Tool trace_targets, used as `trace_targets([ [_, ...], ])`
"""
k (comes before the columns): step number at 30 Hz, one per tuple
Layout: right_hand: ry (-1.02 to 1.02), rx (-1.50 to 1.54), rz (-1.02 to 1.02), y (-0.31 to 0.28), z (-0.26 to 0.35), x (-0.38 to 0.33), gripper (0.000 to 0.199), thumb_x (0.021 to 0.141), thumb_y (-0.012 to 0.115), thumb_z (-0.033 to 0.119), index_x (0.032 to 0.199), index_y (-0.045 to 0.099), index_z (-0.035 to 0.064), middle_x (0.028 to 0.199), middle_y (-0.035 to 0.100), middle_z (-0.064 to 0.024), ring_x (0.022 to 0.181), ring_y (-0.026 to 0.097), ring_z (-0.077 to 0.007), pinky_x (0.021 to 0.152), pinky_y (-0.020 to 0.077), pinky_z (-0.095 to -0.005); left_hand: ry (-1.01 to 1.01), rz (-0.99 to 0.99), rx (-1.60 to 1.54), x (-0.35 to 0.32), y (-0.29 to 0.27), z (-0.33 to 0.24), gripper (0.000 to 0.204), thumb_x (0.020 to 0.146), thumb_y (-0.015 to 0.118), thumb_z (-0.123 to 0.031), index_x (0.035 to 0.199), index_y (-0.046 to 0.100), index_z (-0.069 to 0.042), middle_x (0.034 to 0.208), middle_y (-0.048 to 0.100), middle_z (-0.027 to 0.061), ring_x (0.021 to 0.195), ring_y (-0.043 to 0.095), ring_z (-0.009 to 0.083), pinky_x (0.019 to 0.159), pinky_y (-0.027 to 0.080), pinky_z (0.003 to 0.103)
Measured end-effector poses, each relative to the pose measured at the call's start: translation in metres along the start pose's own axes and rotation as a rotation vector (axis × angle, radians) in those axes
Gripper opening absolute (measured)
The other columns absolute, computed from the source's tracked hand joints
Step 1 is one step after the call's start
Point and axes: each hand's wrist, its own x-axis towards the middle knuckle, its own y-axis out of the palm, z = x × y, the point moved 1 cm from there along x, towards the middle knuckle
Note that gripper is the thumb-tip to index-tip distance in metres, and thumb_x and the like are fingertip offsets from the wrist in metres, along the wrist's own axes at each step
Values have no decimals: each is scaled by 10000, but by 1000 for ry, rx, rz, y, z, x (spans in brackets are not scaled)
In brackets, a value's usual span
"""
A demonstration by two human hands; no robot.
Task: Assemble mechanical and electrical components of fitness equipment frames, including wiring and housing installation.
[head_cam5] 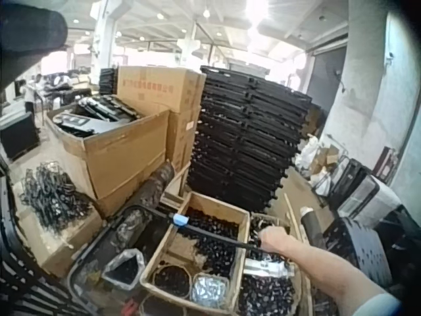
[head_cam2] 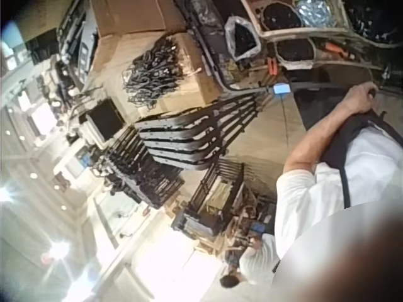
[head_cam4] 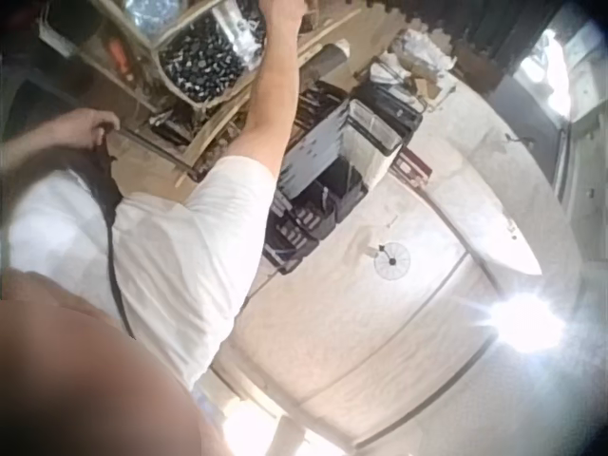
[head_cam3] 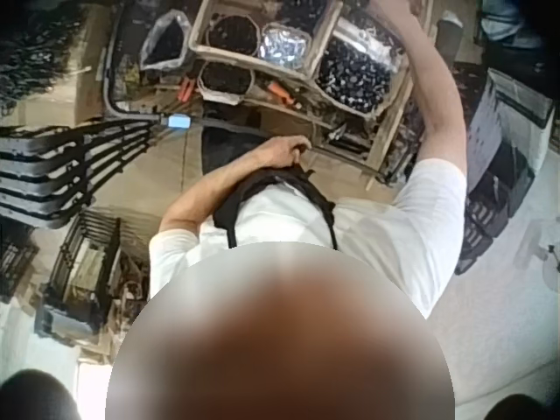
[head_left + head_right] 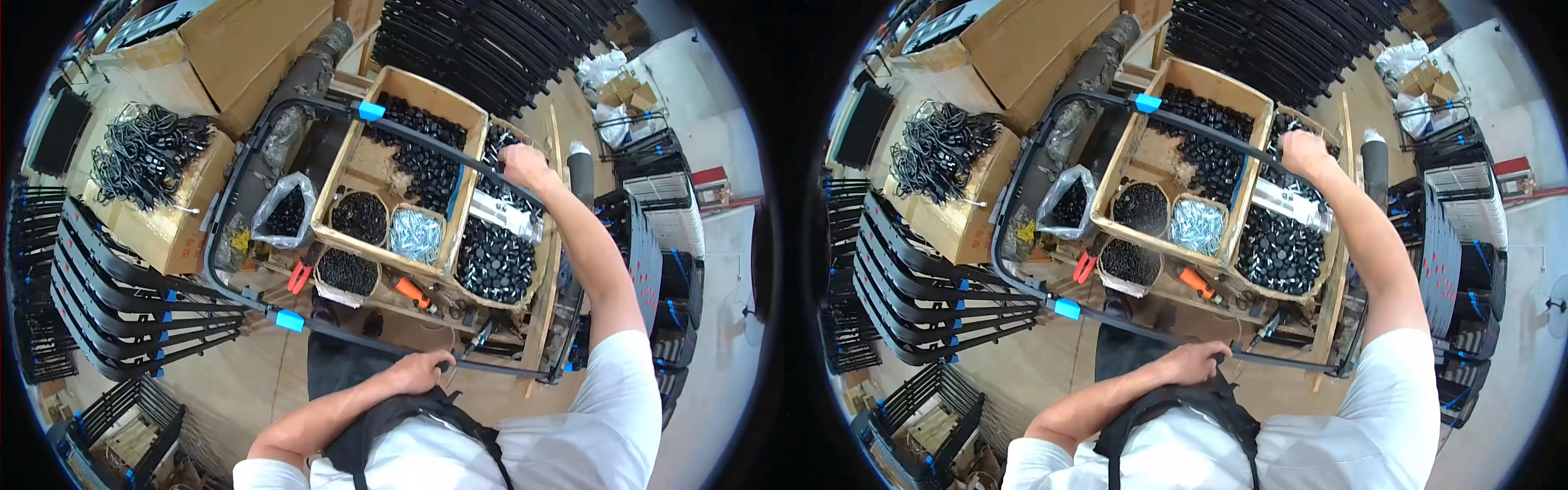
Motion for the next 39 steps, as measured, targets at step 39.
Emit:
trace_targets([
  [39, -26, 81, -74, 17, 13, -20, 208, 926, 650, 190, 1008, 817, 96, 1071, 808, -117, 1002, 791, -279, 824, 629, -418, 193, -379, 228, -3, 20, 9, 504, 936, 722, -184, 1409, 552, -141, 1367, 637, 261, 1256, 630, 419, 1047, 510, 504],
])
